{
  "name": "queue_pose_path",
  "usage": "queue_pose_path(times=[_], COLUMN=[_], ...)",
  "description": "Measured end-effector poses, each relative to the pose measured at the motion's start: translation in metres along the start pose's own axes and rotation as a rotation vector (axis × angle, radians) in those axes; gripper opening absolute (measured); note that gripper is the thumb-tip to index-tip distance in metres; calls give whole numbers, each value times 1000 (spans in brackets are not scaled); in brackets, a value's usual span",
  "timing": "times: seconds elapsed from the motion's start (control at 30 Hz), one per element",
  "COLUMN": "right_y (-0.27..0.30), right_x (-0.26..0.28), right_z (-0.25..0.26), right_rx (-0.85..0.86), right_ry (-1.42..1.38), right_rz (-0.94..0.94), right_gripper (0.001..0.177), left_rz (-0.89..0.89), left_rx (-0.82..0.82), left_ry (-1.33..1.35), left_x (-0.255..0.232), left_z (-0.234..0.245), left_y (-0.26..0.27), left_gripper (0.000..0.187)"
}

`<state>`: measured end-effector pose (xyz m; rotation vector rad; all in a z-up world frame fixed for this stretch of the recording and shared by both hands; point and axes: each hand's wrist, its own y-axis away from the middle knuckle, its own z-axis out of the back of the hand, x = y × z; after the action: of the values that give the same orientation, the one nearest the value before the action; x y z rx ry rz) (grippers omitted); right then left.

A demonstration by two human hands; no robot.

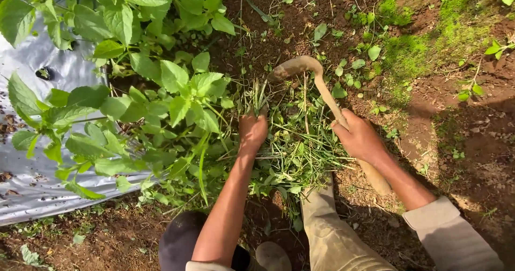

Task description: The person uses a sickle to cut weeds and grass growing near a row of plants. They gather the cut vegetation by hand and toss it aside, working along the edge of a plastic ground cover sheet.

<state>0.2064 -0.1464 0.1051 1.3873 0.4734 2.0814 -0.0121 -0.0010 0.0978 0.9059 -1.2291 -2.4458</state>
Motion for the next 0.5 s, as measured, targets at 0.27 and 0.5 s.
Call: queue_pose_path(times=[0.27,0.5], right_y=[-4,24], right_x=[51,-3], right_z=[-1,7], right_rx=[-306,123], right_ry=[-402,-165], right_rz=[143,-183], right_gripper=[9,17], left_rz=[40,-29], left_rx=[11,104], left_ry=[37,-17], left_x=[59,77], left_z=[-47,-56], left_y=[-66,-60], left_gripper=[66,69])
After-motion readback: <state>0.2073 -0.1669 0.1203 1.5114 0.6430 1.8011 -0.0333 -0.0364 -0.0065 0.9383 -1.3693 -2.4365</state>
